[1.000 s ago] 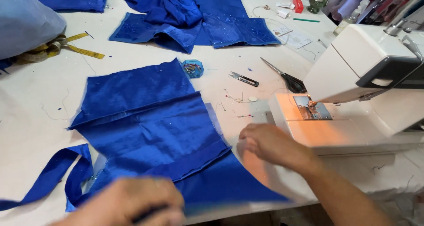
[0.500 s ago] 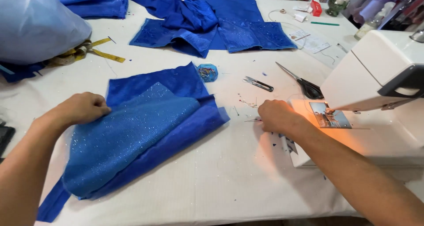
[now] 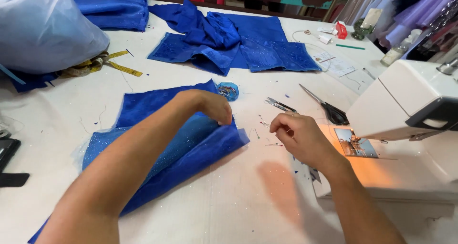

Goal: Aligning layers of blue fabric and securing them together using pins at a sewing workstation.

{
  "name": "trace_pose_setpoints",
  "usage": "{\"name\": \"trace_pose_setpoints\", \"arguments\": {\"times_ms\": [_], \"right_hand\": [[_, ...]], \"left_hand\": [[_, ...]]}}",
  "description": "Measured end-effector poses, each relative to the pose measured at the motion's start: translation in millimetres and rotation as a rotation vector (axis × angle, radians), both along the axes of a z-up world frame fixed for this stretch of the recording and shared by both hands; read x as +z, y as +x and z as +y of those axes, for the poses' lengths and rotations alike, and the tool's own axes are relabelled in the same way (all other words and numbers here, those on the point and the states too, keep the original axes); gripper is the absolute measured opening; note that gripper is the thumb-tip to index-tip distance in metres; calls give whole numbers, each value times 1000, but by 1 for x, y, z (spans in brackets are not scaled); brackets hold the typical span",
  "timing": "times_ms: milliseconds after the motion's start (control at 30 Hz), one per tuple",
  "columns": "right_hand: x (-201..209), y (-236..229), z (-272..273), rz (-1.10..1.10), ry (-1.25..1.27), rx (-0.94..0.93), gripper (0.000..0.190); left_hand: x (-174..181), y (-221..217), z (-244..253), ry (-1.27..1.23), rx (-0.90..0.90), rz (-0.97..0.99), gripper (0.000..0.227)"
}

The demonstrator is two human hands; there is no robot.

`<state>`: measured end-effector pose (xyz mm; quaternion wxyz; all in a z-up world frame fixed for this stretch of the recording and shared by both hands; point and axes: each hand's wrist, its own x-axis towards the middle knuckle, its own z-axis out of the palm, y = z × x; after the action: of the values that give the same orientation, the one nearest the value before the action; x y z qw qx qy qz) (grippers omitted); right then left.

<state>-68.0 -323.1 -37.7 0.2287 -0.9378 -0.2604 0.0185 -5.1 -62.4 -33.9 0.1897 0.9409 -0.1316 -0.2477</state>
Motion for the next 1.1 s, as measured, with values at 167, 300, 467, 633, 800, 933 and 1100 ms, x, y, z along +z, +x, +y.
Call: {"name": "trace_pose_setpoints", "arguments": {"times_ms": [167,300,467,633,800,933,1100], "right_hand": [[-19,-3,5,250,703,49,29],[-22,15,17,250,820,84,25],[-24,33,40,261,1088,61,24],[-31,47,64,315,1186,133,22],[-27,49,90,294,1128,202,20],[-31,55,107,189,961,213,18],[-55,58,125,176,996,170,21]], "left_hand": [[7,12,0,91,7,297,50],[-5,30,10,52,4,424,58],[5,36,35,-75,20,466,46],[14,29,44,-126,67,432,42],[11,32,47,-144,119,359,40],[15,26,44,-100,97,248,40],[15,19,45,-103,97,144,33]]}}
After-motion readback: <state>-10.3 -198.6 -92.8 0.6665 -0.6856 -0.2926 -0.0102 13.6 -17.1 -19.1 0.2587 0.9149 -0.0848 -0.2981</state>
